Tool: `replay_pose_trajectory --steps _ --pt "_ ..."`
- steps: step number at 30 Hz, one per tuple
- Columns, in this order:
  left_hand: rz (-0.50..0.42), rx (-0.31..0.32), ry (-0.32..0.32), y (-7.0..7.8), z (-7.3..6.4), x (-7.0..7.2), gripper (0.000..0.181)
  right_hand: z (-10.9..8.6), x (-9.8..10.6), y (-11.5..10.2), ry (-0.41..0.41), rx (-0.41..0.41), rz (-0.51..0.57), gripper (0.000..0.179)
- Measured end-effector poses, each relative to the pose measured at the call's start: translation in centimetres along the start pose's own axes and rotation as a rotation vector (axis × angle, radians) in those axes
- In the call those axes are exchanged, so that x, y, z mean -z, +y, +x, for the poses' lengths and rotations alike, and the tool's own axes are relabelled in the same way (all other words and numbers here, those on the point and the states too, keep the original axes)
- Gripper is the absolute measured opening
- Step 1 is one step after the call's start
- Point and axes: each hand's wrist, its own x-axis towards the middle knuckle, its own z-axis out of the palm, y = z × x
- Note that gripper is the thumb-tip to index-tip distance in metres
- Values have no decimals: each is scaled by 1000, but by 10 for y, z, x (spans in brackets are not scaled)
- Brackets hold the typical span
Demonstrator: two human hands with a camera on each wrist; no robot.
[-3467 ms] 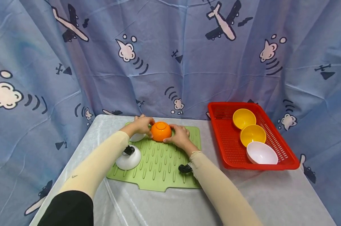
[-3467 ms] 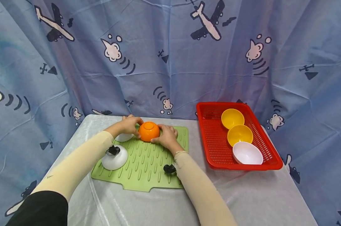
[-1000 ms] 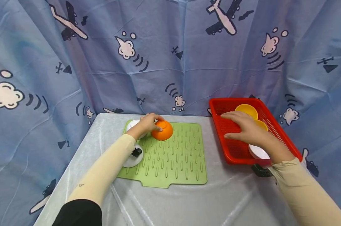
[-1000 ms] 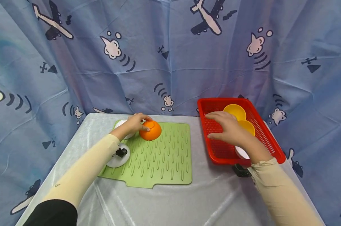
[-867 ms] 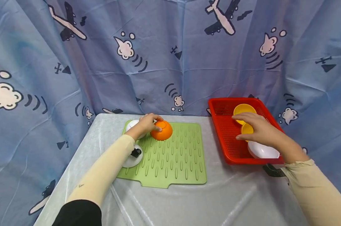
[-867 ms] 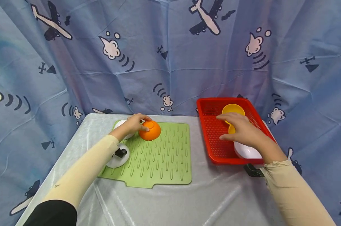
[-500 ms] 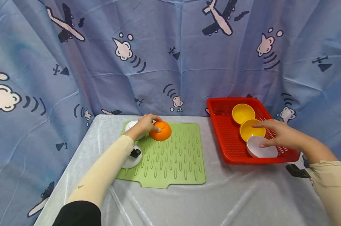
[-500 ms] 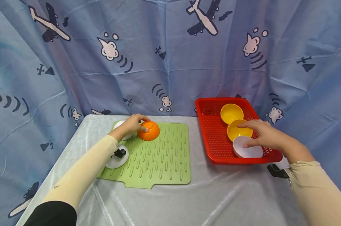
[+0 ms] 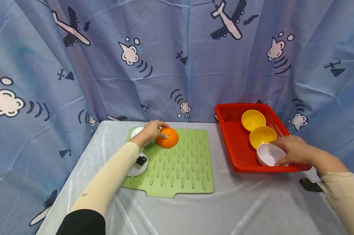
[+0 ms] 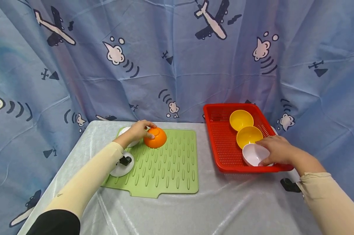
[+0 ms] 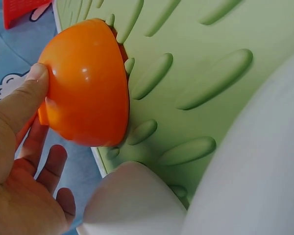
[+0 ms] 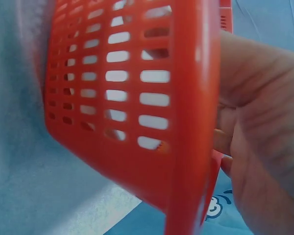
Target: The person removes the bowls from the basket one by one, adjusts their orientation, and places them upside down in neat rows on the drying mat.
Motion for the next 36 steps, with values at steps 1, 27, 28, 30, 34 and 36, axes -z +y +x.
replay_pose_trajectory --steps 1,27,28,30,34,36 --pt "11 -4 -1 0 0 0 50 0 -1 1 -2 0 -4 94" --pt "1 -15 12 -2 0 -2 49 4 -22 -12 161 -40 40 106" --pt "3 -17 12 -2 1 -2 49 4 -23 -14 193 -48 68 106" --pt "6 -17 11 -2 1 -2 50 3 -25 -17 269 -56 119 105" --pt "-4 -12 14 -3 0 -2 50 3 -22 -30 412 -67 216 104" --pt "-13 -6 18 -4 0 -3 49 3 -19 -38 460 -70 261 102"
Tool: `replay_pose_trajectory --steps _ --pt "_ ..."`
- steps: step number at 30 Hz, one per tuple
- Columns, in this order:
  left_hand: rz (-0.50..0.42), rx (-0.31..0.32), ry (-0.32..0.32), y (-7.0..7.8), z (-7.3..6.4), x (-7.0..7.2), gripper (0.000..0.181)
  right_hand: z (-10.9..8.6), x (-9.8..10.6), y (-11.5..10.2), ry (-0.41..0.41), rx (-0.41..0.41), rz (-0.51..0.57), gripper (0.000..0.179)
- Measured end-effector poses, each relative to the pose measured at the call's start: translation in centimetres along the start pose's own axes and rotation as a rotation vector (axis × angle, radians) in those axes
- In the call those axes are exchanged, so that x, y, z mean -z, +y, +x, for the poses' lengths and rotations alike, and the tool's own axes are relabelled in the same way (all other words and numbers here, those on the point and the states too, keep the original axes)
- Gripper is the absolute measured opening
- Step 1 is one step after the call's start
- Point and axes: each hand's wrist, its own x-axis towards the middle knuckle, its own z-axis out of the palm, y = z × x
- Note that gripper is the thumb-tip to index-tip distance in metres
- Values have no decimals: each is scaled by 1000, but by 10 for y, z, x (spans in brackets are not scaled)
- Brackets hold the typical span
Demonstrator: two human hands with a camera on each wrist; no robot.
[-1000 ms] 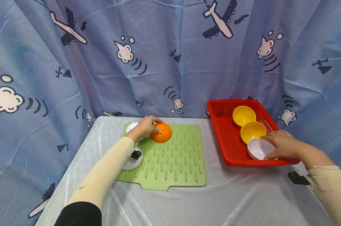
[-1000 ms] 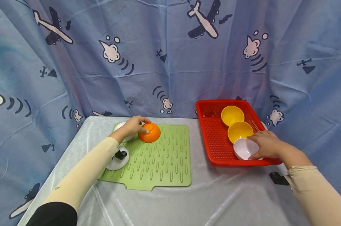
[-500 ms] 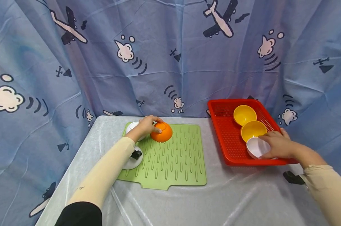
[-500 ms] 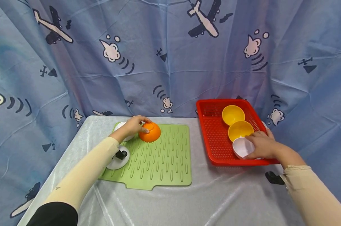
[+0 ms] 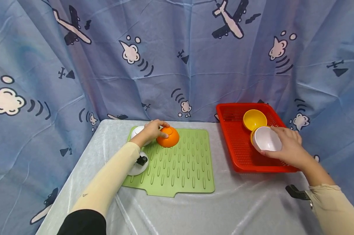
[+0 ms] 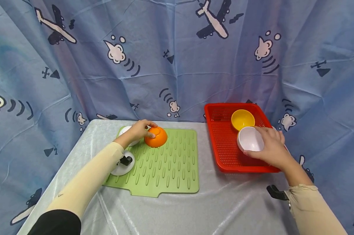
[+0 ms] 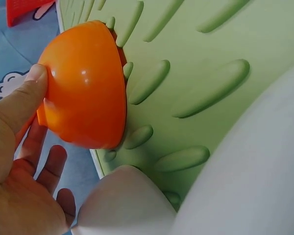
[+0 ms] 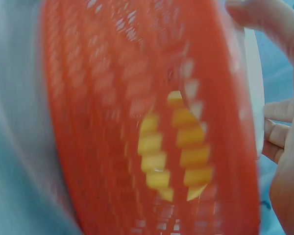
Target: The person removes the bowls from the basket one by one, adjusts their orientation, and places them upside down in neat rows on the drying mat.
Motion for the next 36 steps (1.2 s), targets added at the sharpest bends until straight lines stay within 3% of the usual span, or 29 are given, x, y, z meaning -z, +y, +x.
replay_pose_trajectory --steps 5,12,17,25,36 --pt "-37 12 7 1 -2 -2 49 -1 0 -28 56 -30 77 102" --pt "-13 13 23 4 -5 -2 49 -2 -10 -73 108 -72 111 102" --pt "-8 4 35 5 -6 -4 51 -4 -21 -109 109 -78 146 101" --pt "4 -10 16 10 -11 -3 51 -6 -51 -154 143 56 224 100" --pt "-53 -10 -99 17 -25 16 60 -2 -95 -185 124 151 223 104"
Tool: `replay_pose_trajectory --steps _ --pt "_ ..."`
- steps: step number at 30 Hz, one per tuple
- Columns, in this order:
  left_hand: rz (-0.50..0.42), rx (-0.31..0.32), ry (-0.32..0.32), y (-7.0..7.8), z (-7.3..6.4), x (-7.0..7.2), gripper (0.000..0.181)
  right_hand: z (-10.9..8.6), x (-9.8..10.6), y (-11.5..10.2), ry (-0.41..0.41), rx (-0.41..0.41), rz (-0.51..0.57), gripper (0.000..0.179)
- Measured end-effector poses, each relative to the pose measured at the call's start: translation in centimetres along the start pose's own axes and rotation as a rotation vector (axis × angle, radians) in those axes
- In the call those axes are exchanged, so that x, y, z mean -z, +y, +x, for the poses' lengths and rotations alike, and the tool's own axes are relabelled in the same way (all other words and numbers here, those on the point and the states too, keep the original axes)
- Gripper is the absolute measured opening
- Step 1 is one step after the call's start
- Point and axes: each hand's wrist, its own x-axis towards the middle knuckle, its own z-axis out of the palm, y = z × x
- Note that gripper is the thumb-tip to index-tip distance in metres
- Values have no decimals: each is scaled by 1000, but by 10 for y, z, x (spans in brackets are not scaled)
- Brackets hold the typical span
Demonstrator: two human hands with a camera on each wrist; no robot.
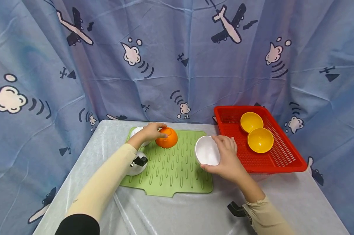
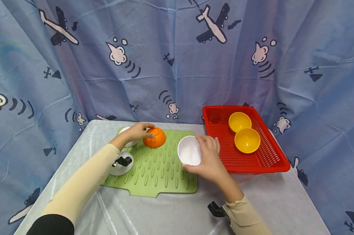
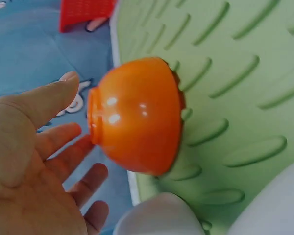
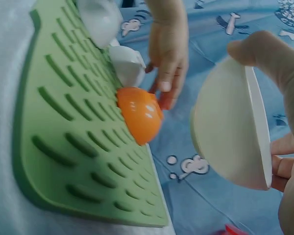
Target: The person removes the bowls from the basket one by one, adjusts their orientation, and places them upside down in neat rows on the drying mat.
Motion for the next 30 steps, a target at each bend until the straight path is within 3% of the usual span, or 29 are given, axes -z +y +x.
replay_pose_trajectory --steps 6,13,21,25,30 --pt "-10 -64 62 12 -20 5 62 1 -21 -6 -18 43 -20 108" --pt "-151 -174 107 29 -61 0 60 2 -34 -16 -34 62 -37 109" --pt "-336 -117 82 44 -112 -33 59 0 -42 -25 -28 90 -24 113" --pt "-439 -114 34 48 -124 -51 58 -2 -44 -29 -15 116 -4 113" --pt "-565 -105 -38 46 -128 -69 54 -4 -46 -32 0 140 13 114"
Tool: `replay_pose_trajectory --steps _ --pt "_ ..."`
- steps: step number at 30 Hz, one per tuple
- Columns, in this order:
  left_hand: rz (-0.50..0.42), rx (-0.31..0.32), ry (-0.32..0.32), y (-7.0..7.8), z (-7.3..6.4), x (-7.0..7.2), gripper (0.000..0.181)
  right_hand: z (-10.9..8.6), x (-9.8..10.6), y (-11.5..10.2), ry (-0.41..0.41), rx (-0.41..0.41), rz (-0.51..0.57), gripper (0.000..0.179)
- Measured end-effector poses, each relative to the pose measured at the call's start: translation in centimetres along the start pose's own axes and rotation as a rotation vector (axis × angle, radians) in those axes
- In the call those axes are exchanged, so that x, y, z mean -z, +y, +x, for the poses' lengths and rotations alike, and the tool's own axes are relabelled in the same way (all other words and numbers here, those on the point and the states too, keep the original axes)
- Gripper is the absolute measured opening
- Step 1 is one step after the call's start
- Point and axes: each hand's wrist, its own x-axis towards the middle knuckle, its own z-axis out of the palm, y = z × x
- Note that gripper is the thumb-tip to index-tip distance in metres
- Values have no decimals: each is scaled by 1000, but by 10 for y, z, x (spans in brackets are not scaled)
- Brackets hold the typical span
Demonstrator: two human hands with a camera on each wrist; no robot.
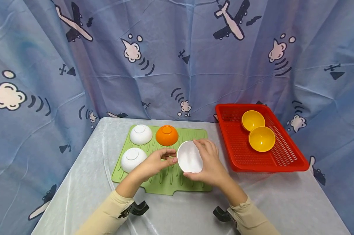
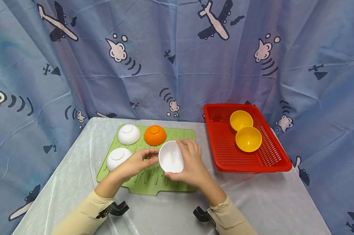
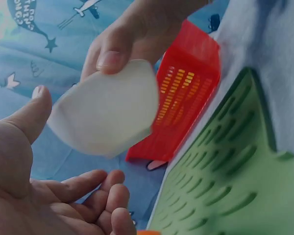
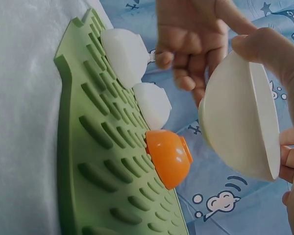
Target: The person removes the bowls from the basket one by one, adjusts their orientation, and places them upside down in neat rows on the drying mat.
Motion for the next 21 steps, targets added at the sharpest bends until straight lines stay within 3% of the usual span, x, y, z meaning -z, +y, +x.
replay_pose_trajectory --steps 5,8,16,21 --pt "-107 26 -54 -7 -2 -7 60 -1 0 -4 14 14 19 116" --pt "-123 42 -51 -7 -3 -10 68 -1 1 -5 22 25 18 116" --pt "-146 57 20 -4 -2 -17 50 -2 -2 -4 24 62 0 117" --pt "-168 21 117 -5 -2 -17 51 -2 1 -3 -18 45 20 118"
